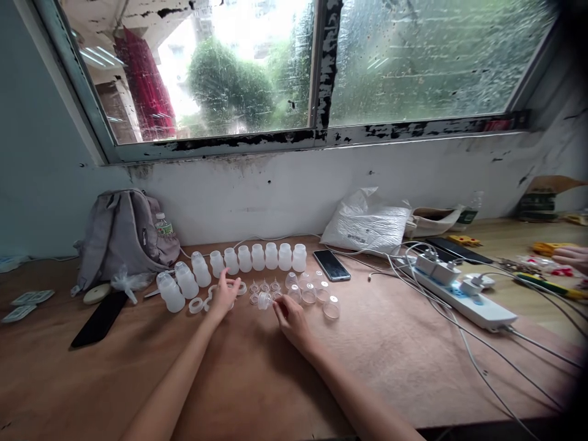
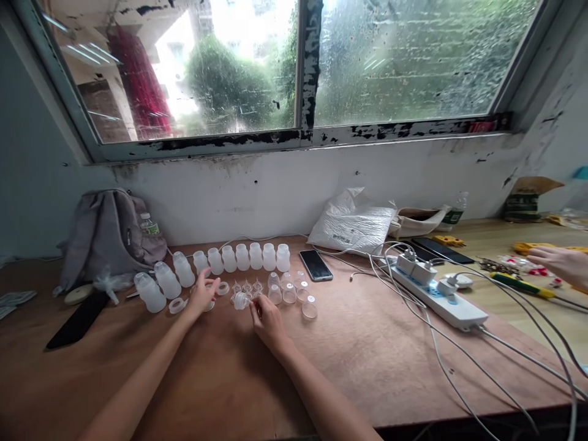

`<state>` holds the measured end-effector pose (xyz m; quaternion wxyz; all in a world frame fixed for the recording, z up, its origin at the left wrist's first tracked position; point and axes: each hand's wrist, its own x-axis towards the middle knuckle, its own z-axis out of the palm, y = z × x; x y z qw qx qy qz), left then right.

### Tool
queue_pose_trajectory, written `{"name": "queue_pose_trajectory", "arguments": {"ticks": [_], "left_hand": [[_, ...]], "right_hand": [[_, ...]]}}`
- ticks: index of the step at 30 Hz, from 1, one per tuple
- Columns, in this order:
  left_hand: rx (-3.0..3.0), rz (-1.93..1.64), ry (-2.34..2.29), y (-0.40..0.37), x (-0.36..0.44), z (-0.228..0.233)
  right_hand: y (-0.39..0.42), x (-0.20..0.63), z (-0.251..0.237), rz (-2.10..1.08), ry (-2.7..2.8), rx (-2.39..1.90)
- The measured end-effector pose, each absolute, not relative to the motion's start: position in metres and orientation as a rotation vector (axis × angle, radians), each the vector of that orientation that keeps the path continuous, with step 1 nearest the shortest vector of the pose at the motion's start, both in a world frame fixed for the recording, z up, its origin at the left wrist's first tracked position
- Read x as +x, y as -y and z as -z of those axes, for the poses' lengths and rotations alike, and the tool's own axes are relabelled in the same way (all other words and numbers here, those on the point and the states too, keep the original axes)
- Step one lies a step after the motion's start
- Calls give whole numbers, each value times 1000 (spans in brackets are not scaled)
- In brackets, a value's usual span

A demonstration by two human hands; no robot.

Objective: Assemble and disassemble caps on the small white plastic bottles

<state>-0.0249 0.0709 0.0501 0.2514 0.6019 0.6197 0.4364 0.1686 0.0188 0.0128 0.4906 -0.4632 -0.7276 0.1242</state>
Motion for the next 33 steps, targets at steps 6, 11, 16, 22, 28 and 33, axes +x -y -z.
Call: {"name": "queue_pose_trajectory", "arguments": {"ticks": [6,11,16,22,28,33], "left_hand": [[1966,-900,-2301,-125,-55,-74],[2015,-951,-2315,-135,-61,-78],[2106,-1228,-2309,-102,-46,-87],[2284,-1951,-1694,-46,-4,-77],[2351,-1625,-1380,-21,25,-41],[2207,-1623,-1230,-16,34,-22]], "right_hand": [[-17,165,-12,-327,1785,-1109],[-17,166,-11,-330,1775,-1117],[-17,165,-13,-353,1723,-1088],[-16,168,-18,-383,1531,-1083],[-23,178,-18,-402,1357,-1131],[-25,178,-16,-467,1334,-1146]]}}
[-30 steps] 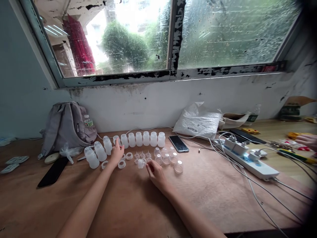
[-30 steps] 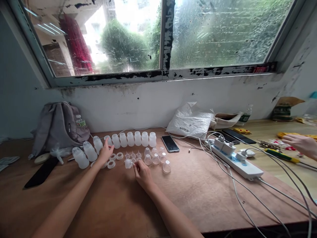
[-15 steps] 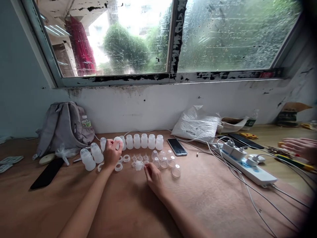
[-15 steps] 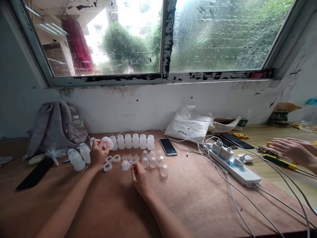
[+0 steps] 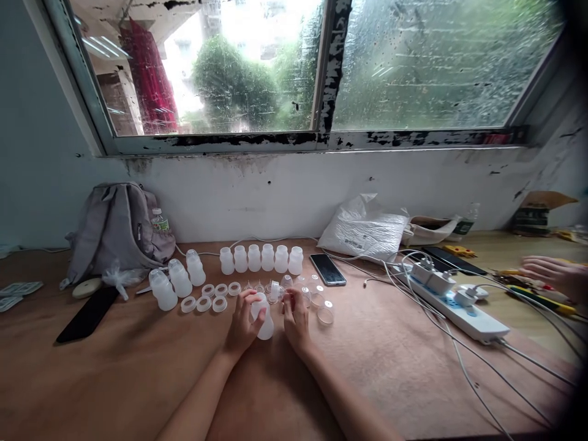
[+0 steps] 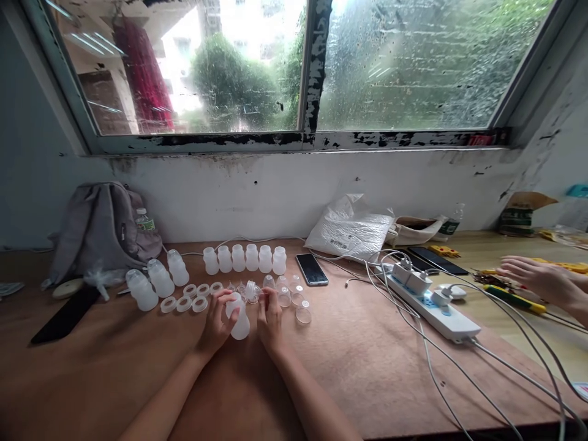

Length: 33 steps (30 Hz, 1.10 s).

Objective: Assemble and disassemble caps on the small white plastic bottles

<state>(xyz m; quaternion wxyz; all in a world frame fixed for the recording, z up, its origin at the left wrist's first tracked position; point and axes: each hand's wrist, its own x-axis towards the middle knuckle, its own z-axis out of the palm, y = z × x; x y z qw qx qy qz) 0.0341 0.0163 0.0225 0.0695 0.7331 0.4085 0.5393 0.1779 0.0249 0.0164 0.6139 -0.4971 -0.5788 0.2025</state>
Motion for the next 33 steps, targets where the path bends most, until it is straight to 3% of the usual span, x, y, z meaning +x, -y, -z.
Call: {"name": "queue_pose_trajectory", "arguments": {"ticks": [10,21,33], "left_hand": [[1799,-1421,-1098,-27,42,-5],[2629,-1305,-1458,-29,14,-15],[2694,-1302,-1515,-30,13,-14]], "right_hand": [[-25,182,-18,-445,1364,-1118],[-23,181,-21,-350,1573,-1075],[-21,183,-24,-348,1608,-1121]]}}
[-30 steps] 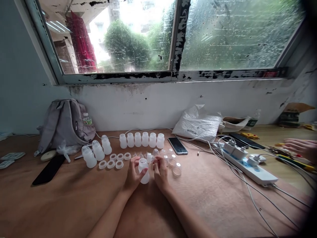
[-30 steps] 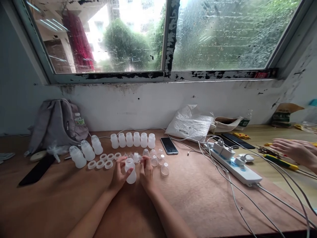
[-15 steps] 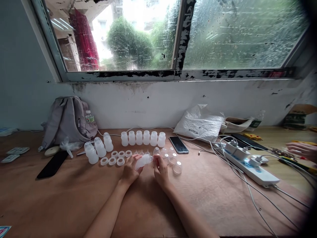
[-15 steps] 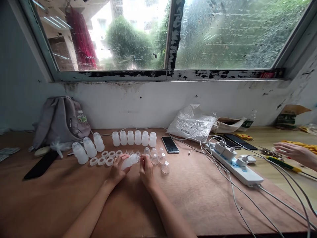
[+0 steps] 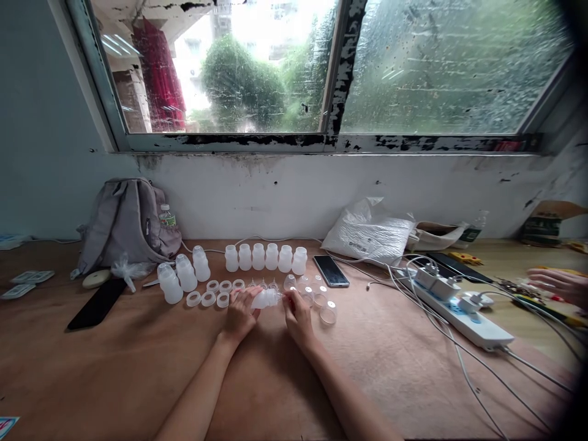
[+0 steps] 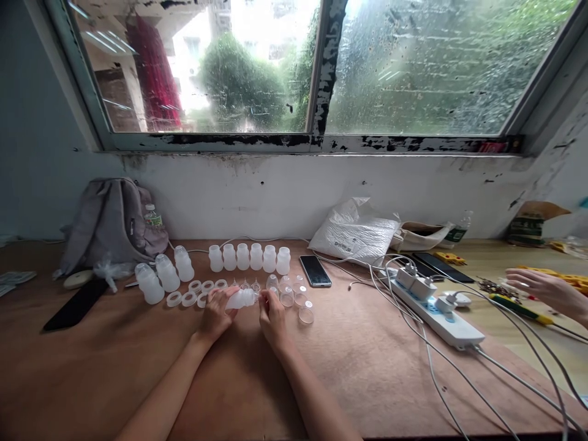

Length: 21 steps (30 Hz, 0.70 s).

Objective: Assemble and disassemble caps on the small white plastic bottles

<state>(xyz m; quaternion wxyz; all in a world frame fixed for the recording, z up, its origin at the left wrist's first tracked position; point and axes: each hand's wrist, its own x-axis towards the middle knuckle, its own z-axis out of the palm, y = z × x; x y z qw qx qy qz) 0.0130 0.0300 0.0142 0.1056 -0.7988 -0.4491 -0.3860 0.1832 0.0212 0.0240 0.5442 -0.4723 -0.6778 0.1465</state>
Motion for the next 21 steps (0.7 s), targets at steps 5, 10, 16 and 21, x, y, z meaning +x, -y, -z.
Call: {"name": "queue_pose_trajectory", "arguments": {"ticks": [5,10,16,21], "left_hand": [[-2357,1118,1322,-29,13,-16],[-2390,1114,1284,-27,12,-18],[-2429,1106,1285,-27,12,-17],[-2451,1168,1262,-29,12,-16]], "right_hand": [[-21,184,-25,-343,1618,-1134],[-23,184,-23,-400,1590,-1145],[-24,186,-24,-488,1582,-1163],[-24,187,-25,-488,1576,-1121]]}}
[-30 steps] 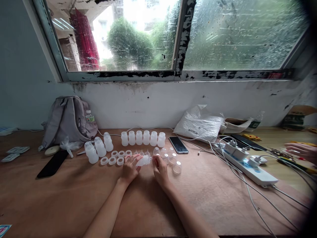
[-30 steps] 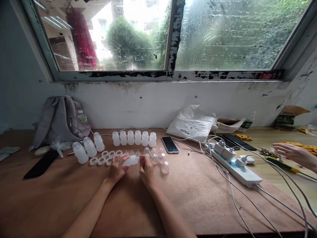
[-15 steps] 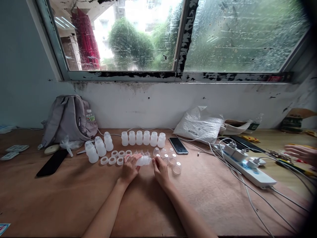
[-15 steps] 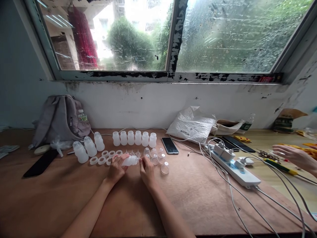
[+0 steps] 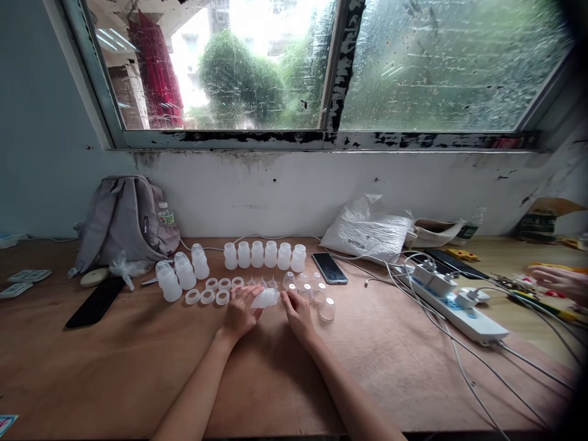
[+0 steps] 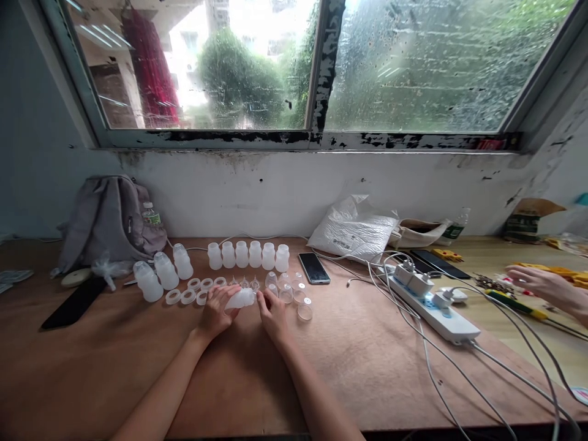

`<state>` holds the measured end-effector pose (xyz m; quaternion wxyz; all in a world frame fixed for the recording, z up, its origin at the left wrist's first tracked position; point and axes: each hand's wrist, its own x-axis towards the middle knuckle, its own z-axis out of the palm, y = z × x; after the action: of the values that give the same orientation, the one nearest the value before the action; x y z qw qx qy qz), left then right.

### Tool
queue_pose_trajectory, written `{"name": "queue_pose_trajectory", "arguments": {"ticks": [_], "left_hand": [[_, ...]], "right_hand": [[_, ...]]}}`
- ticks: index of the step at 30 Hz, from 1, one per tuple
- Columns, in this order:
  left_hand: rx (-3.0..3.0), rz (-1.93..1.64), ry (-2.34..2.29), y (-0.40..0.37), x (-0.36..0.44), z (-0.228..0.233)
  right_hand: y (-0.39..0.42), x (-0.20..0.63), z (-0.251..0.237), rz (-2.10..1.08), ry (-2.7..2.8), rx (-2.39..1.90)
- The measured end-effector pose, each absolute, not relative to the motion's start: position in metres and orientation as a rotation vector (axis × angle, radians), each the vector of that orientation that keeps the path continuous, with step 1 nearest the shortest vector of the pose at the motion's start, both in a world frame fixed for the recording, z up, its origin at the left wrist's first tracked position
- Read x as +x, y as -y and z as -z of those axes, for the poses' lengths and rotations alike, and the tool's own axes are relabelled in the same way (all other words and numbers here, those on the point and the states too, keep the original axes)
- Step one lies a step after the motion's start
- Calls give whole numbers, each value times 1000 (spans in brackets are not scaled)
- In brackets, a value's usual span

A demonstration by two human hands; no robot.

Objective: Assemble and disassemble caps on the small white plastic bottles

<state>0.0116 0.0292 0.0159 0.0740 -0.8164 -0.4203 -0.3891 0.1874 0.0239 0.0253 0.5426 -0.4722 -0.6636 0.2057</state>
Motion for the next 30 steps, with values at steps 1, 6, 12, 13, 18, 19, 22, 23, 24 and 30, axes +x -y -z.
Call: {"name": "queue_pose_trajectory", "arguments": {"ticks": [1,6,12,13,18,19,22,23,24,30], "left_hand": [[-2472,1187,1238,-29,12,-17],[-2608,1262,1209,-24,14,-23],[-2779,1298,1326,-17,20,-25],[-2799,1287,1337,-17,21,-25],[-2834,1365,1404,-18,23,-21],[-2847,1396,1429,-19,23,-21],[-2894,1447,1489,-20,23,-20],[-2892,1458,1493,-20,24,-20],[-2878,1466,1489,-20,24,-20],[-2839,1481,1508,-20,26,-20]], "right_hand": [[-24,188,-25,-496,1560,-1118],[-22,189,-28,-567,1452,-1113],[-17,188,-39,-1040,1453,-840],[-17,188,-39,-1091,1434,-833],[-20,190,-40,-1068,1337,-945],[-20,190,-40,-1094,1341,-937],[-20,189,-40,-1202,1339,-884],[-21,189,-39,-1199,1326,-896],[-21,188,-37,-1166,1311,-933],[-21,187,-36,-1168,1276,-913]]}}
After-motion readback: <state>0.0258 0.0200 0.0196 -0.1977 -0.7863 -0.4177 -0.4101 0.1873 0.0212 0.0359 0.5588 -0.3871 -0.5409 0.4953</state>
